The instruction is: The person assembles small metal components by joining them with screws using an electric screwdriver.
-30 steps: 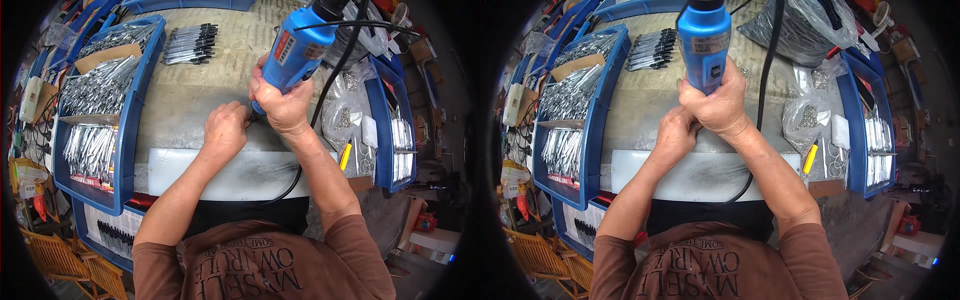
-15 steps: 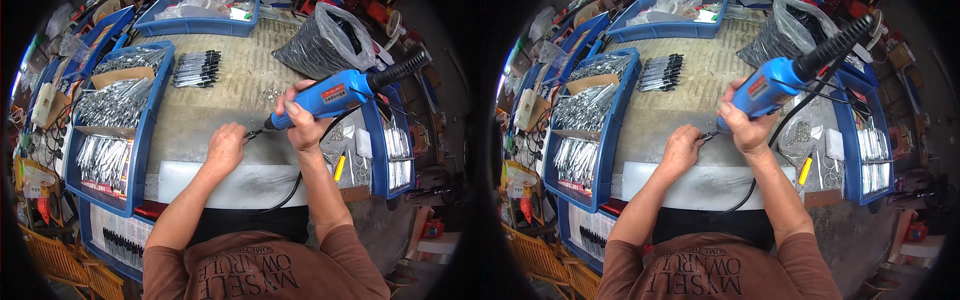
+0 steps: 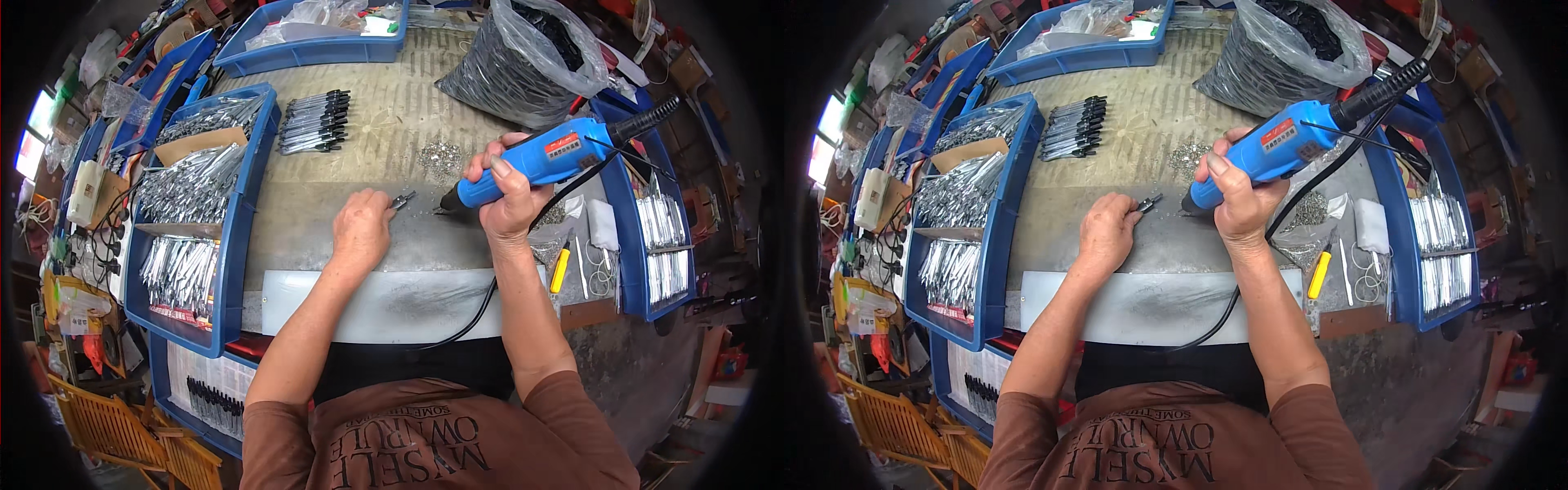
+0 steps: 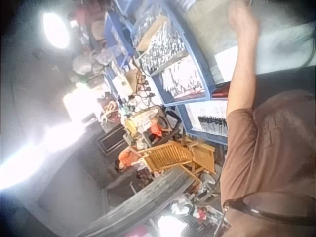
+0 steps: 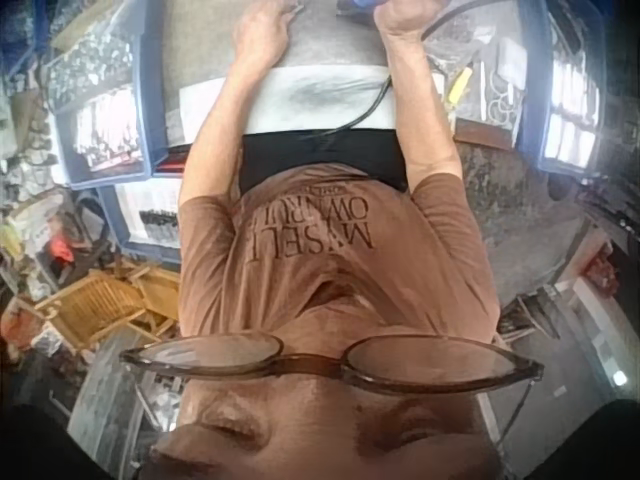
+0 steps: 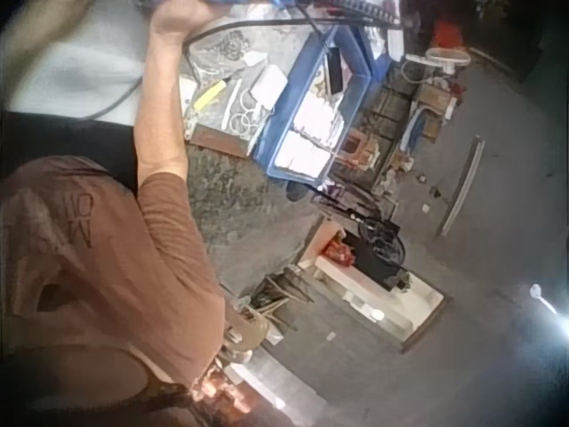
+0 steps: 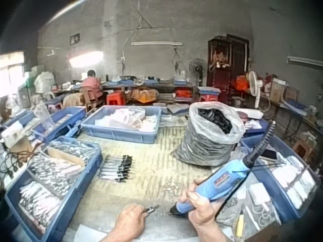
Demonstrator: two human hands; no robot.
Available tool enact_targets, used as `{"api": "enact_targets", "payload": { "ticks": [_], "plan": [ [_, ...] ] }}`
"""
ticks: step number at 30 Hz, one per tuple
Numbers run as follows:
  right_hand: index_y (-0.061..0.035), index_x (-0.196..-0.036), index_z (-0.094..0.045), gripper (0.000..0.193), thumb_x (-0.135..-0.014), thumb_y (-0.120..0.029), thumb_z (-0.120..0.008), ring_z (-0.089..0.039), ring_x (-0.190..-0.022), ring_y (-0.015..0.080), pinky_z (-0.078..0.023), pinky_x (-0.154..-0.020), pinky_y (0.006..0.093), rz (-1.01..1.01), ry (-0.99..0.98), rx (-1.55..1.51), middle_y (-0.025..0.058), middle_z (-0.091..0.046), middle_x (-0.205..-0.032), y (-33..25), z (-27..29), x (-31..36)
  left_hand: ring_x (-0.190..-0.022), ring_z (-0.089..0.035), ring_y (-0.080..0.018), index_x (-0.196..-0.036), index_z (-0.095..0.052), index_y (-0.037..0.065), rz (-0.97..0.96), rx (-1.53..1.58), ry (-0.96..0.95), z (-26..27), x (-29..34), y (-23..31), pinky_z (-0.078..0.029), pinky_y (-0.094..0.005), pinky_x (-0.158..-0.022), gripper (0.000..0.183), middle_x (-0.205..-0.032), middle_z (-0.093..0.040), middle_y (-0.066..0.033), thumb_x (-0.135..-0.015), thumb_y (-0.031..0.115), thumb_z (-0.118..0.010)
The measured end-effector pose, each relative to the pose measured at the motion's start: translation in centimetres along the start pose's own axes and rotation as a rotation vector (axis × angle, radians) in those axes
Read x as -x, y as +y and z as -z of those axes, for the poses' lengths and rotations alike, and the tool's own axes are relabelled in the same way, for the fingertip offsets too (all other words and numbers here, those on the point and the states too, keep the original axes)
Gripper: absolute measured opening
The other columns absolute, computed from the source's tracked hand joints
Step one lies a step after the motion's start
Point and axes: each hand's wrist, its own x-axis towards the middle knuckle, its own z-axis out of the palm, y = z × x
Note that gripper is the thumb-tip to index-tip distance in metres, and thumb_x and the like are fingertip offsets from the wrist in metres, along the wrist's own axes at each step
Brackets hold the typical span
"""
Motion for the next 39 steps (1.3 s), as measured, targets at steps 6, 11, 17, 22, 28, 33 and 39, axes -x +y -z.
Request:
{"api": "enact_targets", "payload": {
  "ticks": [6, 11, 17, 22, 28, 33, 39],
  "plan": [
    [0.0028, -0.093, -0.048, 0.031, -0.066, -0.004, -0.060, -0.054, -0.055, 0.0164, -0.045, -0.053, 0.0291, -0.011, -0.005, -0.066, 0.0090, -0.054, -0.073, -0.1, 0.0, 0.0, -0.079, -0.052, -0.0287, -0.076, -0.056, 0.007, -0.017, -0.059, -0.037, 0.1, -0.2, 0.2, -0.043, -0.0404, -0.066, 0.006, -0.077, -0.054, -0.0088, -0.072, 0.009, -0.059],
    [0.0028, -0.093, -0.048, 0.030, -0.066, -0.004, -0.060, -0.054, -0.055, 0.0157, -0.046, -0.053, 0.0289, -0.011, -0.001, -0.058, 0.0088, -0.054, -0.073, -0.3, -0.1, 0.0, -0.079, -0.053, -0.0283, -0.076, -0.056, 0.007, -0.037, -0.080, -0.075, 0.4, -0.4, 0.3, -0.043, -0.0404, -0.066, 0.006, -0.077, -0.054, -0.0084, -0.072, 0.009, -0.059],
    [0.0030, -0.096, -0.047, 0.034, -0.066, -0.008, -0.058, -0.054, -0.054, 0.0210, -0.046, -0.053, 0.0326, -0.002, -0.010, 0.025, 0.0118, -0.051, -0.074, -0.2, 0.1, 0.1, -0.079, -0.053, -0.0283, -0.075, -0.057, 0.007, 0.008, -0.057, -0.095, 0.5, -0.5, 0.5, -0.044, -0.0404, -0.066, 0.005, -0.078, -0.055, -0.0082, -0.072, 0.009, -0.060],
    [0.0031, -0.097, -0.047, 0.034, -0.066, -0.007, -0.058, -0.055, -0.055, 0.0215, -0.046, -0.054, 0.0329, -0.015, -0.002, 0.014, 0.0120, -0.051, -0.076, -0.3, 0.2, 0.0, -0.072, -0.055, -0.0294, -0.074, -0.058, 0.002, 0.010, 0.016, -0.041, 0.5, -0.6, 0.3, -0.043, -0.0363, -0.064, 0.008, -0.074, -0.056, -0.0122, -0.070, 0.005, -0.064],
    [0.0036, -0.095, -0.048, 0.032, -0.066, -0.007, -0.057, -0.055, -0.055, 0.0214, -0.046, -0.053, 0.0323, -0.031, 0.021, 0.003, 0.0118, -0.052, -0.076, -0.3, 0.4, -0.1, -0.078, -0.054, -0.0323, -0.077, -0.057, 0.001, 0.111, 0.164, -0.039, 0.8, -1.0, -0.2, -0.043, -0.0390, -0.066, 0.010, -0.081, -0.058, -0.0137, -0.071, 0.007, -0.062],
    [0.0038, -0.094, -0.048, 0.032, -0.066, -0.006, -0.057, -0.055, -0.055, 0.0205, -0.046, -0.053, 0.0313, -0.033, 0.030, -0.032, 0.0114, -0.052, -0.074, -0.4, 0.5, -0.2, -0.076, -0.053, -0.0311, -0.075, -0.056, 0.003, 0.027, 0.064, -0.055, 0.6, -0.6, 0.5, -0.042, -0.0389, -0.065, 0.007, -0.076, -0.055, -0.0115, -0.071, 0.007, -0.062],
    [0.0041, -0.094, -0.048, 0.032, -0.066, -0.005, -0.057, -0.054, -0.054, 0.0199, -0.046, -0.052, 0.0305, -0.036, 0.031, -0.045, 0.0113, -0.052, -0.074, -0.2, 0.6, -0.4, -0.072, -0.055, -0.0291, -0.076, -0.058, 0.001, -0.043, -0.032, -0.058, 0.6, -0.6, 0.4, -0.043, -0.0359, -0.064, 0.008, -0.075, -0.056, -0.0116, -0.071, 0.005, -0.062]
  ]
}}
